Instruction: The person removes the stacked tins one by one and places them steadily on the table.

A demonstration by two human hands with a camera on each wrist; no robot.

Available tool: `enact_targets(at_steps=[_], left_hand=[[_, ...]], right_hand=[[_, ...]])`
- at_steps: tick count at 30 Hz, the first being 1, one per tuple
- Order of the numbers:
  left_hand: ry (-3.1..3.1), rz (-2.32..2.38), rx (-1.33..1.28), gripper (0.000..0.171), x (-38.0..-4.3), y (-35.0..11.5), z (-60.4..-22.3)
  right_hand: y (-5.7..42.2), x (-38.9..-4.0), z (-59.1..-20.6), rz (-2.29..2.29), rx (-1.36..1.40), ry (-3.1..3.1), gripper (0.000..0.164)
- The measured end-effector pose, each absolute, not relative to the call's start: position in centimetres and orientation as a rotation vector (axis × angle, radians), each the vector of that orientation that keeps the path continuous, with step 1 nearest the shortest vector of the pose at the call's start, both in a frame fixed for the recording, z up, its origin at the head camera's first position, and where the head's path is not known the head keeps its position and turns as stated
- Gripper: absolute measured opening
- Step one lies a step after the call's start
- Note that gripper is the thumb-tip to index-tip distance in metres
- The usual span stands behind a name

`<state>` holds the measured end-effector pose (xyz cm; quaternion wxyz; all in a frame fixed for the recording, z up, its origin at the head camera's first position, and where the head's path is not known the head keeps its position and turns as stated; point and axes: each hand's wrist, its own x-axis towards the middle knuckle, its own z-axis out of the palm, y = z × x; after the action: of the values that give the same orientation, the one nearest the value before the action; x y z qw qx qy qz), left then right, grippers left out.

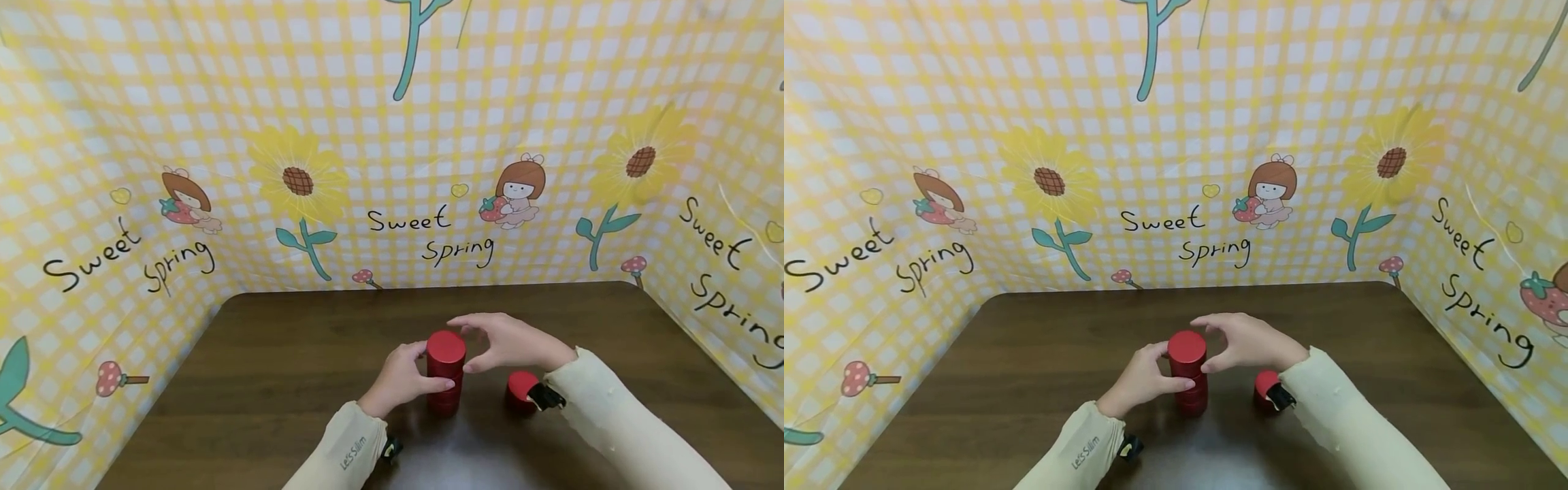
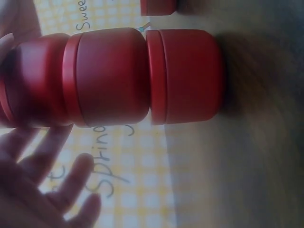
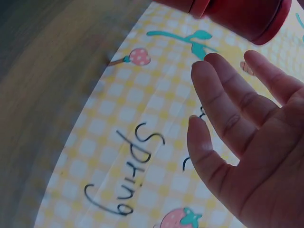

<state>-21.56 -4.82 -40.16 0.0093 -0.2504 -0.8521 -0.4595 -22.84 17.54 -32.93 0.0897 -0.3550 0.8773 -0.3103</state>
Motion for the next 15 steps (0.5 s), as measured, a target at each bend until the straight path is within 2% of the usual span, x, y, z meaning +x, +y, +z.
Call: enact_targets(at_steps=[15], left_hand=[[-2.714, -1.496, -0.732, 0.041, -21.7, -4.9, -39.9]], right_hand=[[15.0, -23.1, -32.5, -0.867, -1.135, 2.636, 0.056]])
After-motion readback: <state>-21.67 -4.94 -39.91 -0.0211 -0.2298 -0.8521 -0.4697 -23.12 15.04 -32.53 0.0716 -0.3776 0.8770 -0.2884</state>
